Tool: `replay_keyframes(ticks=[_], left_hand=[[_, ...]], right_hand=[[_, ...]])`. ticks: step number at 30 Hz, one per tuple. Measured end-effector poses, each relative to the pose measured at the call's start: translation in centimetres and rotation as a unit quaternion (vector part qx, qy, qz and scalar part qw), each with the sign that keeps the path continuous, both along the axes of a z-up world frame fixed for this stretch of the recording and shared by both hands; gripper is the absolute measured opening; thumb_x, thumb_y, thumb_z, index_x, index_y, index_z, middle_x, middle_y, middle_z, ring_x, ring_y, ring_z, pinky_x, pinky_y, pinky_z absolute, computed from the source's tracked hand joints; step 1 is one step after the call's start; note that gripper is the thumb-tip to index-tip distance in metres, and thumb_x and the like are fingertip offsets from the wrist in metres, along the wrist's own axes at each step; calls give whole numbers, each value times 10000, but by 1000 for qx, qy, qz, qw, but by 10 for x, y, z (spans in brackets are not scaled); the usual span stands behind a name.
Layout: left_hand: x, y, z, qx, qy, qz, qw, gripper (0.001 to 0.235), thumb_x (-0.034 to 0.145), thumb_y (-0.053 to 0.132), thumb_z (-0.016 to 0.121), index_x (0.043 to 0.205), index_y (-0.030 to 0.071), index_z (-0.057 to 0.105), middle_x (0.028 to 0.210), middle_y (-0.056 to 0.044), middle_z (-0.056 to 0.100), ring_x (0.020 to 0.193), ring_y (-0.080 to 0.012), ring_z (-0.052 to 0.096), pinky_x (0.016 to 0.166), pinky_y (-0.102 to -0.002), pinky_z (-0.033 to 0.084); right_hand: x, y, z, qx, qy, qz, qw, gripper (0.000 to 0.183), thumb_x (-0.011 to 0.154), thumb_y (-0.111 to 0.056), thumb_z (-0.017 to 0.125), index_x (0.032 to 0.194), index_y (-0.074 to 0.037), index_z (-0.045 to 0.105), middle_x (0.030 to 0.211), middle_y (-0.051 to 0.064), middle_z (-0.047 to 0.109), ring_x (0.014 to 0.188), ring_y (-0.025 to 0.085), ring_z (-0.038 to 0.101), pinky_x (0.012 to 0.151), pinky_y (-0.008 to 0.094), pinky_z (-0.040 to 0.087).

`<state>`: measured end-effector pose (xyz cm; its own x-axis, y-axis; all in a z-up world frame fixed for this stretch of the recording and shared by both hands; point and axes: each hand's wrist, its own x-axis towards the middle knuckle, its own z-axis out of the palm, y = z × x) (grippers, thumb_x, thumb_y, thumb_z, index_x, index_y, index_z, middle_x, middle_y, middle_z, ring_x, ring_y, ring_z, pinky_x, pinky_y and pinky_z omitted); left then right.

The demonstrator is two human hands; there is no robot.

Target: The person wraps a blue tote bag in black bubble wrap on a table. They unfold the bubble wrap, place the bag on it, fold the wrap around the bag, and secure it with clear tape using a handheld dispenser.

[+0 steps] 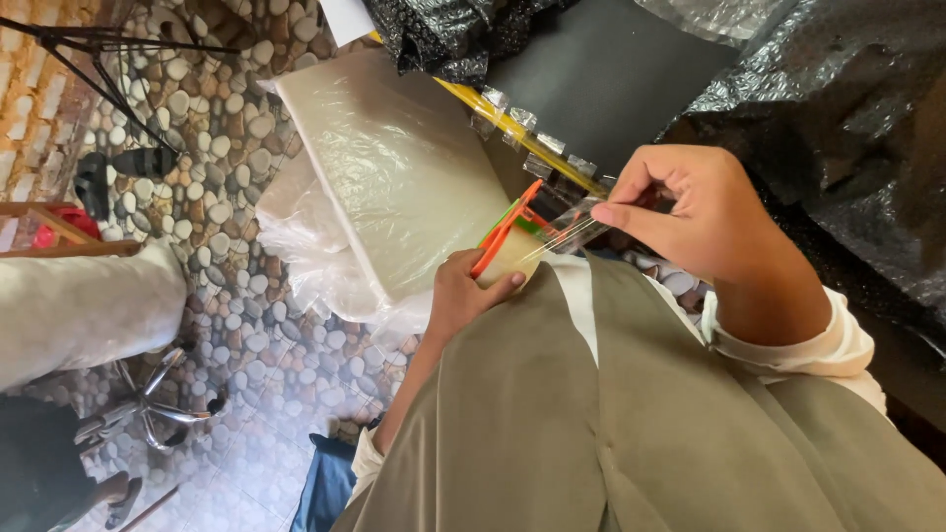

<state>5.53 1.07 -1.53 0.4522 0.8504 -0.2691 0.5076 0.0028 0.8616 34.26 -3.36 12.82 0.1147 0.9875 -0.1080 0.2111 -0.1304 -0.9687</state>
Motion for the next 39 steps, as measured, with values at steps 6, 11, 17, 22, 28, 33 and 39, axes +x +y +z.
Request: replay_keyframes(ticks=[6, 11, 17, 22, 28, 33, 39], left_hand=[[8, 5, 40, -104, 113, 21, 988, 670, 815, 649, 687, 694, 178, 226, 674, 49, 196, 665, -117, 205, 607, -304, 186], [-3, -3, 32, -27, 16, -24, 999, 627, 844, 446, 751, 698, 154, 216, 690, 37, 218, 704, -142, 264, 642, -283, 222], [-16, -4, -30, 139, -182, -83, 970, 640, 813, 384, 885, 659, 138, 316, 617, -48, 284, 604, -288, 388, 694, -321, 431], [-23, -11, -73, 174, -201, -90, 960, 568, 811, 399, 887, 654, 104, 427, 632, -75, 390, 683, -366, 511, 772, -416, 480], [-18, -14, -67, 268, -257, -99, 923, 430, 869, 369, 841, 745, 30, 608, 733, -149, 565, 749, -432, 638, 884, -618, 506], [-29, -22, -64, 345, -284, -74, 891, 516, 937, 466, 756, 716, 50, 544, 747, -114, 525, 744, -347, 610, 1015, -648, 437], [-43, -25, -73, 324, -292, -36, 899, 548, 909, 480, 774, 675, 31, 564, 725, -127, 493, 749, -392, 593, 995, -695, 431]], right_hand=[[-11, -15, 7, 40, -89, -29, 995, 233, 919, -7, 795, 761, -41, 628, 752, 35, 648, 657, 81, 532, 580, 207, 422], [21, 5, -39, -68, -40, -86, 993, 243, 957, -47, 821, 824, -82, 621, 750, 39, 705, 615, 9, 520, 534, 152, 384], [45, 19, -134, -37, 147, -56, 987, 129, 920, 25, 751, 873, 32, 631, 800, 132, 703, 675, 99, 677, 589, 168, 543], [37, 29, -211, -121, 263, -70, 955, 126, 907, 8, 763, 858, 8, 647, 722, 112, 676, 593, 104, 647, 511, 194, 552], [-5, 5, -244, -217, 446, -19, 868, 142, 900, -59, 770, 850, -1, 650, 616, 78, 615, 527, 88, 611, 466, 209, 532], [-10, -26, -306, -257, 306, -91, 912, 192, 864, -82, 799, 919, -2, 633, 662, 141, 645, 556, 181, 671, 484, 283, 589], [44, -46, -315, -131, -185, -187, 956, 196, 839, -296, 898, 911, -213, 735, 774, -8, 706, 727, 176, 689, 631, 294, 524]])
